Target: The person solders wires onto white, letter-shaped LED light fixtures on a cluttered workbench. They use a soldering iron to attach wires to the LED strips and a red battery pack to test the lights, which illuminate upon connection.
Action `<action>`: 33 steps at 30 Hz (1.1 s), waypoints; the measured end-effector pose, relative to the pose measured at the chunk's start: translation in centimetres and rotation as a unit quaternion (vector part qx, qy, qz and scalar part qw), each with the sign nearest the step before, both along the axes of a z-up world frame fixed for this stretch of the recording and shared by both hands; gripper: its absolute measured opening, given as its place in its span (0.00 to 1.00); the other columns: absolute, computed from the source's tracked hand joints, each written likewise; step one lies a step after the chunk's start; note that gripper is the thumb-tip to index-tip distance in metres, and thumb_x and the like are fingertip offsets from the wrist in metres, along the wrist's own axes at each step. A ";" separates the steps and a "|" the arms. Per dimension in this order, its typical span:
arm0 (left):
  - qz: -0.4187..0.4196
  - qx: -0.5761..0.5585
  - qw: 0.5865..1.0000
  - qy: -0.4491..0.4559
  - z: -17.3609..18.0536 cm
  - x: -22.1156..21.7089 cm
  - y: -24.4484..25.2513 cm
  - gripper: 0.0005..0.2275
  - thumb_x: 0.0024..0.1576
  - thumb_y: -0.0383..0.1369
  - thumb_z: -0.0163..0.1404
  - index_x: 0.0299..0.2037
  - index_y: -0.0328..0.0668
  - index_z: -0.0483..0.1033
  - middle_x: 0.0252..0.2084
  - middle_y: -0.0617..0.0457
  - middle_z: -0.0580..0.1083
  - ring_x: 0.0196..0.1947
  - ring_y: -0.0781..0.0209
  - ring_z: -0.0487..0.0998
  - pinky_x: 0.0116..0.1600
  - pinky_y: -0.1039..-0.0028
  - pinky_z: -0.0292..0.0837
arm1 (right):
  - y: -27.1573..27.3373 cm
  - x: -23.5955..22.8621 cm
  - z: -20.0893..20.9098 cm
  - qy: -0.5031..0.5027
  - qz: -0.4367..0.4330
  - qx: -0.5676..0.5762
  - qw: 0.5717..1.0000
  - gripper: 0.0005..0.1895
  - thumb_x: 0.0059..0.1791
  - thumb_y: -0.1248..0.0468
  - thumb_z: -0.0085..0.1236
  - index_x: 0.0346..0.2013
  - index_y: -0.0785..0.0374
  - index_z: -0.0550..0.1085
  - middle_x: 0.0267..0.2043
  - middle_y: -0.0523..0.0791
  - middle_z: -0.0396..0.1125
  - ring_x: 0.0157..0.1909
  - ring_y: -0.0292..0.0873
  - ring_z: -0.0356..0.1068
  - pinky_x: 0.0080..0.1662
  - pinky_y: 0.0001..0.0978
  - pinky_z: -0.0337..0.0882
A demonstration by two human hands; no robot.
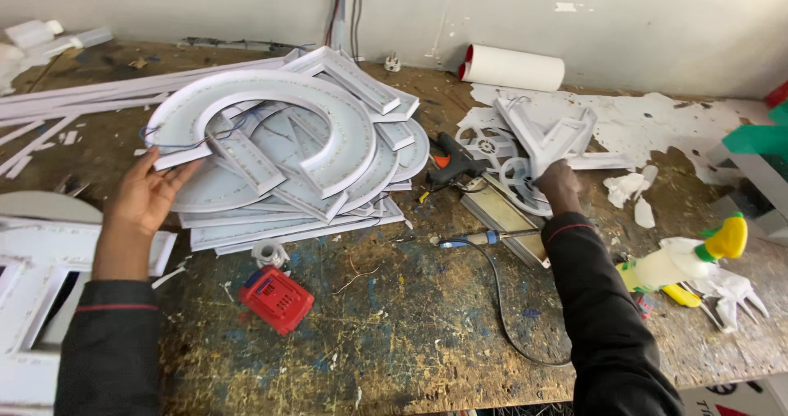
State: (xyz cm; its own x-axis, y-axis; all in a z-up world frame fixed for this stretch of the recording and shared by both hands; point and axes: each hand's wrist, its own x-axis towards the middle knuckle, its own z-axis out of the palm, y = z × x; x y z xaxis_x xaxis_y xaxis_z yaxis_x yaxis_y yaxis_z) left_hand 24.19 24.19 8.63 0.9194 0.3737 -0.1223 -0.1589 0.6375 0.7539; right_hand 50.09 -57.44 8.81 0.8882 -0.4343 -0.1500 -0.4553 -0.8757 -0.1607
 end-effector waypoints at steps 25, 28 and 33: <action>-0.112 0.841 0.524 -0.077 -6.9 -19.6 -21.2 0.50 0.50 0.61 0.71 0.81 0.52 0.62 0.86 0.50 0.62 0.85 0.46 0.59 0.85 0.30 0.42 | 11.1 -53.6 -4.9 -0.093 -0.330 0.569 0.747 0.34 0.52 0.64 0.57 0.72 0.79 0.72 0.61 0.68 0.72 0.62 0.67 0.72 0.64 0.56 0.69; -0.088 0.854 0.505 -0.084 -6.8 -19.6 -20.6 0.32 0.57 0.49 0.67 0.71 0.51 0.74 0.76 0.49 0.70 0.79 0.45 0.67 0.82 0.29 0.51 | 11.6 -55.0 -5.9 -0.128 -0.378 0.491 0.774 0.32 0.51 0.66 0.63 0.69 0.79 0.77 0.57 0.66 0.76 0.59 0.63 0.75 0.59 0.49 0.71; -0.055 0.874 0.483 0.001 -6.1 -21.4 -16.9 0.31 0.49 0.38 0.68 0.66 0.45 0.79 0.72 0.46 0.77 0.76 0.44 0.74 0.91 0.29 0.50 | 17.8 -50.1 0.1 0.116 -0.158 0.604 0.772 0.40 0.48 0.52 0.63 0.72 0.67 0.75 0.63 0.58 0.84 0.62 0.55 0.83 0.63 0.47 0.80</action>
State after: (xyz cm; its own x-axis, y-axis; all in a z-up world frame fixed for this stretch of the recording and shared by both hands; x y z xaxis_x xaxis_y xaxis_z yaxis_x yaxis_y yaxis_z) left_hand 2.79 7.25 2.49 0.9459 -0.1446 0.2903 -0.1957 -0.9683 0.1551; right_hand -0.03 -39.67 8.90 0.6546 -0.0420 -0.7548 -0.7552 0.0100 -0.6554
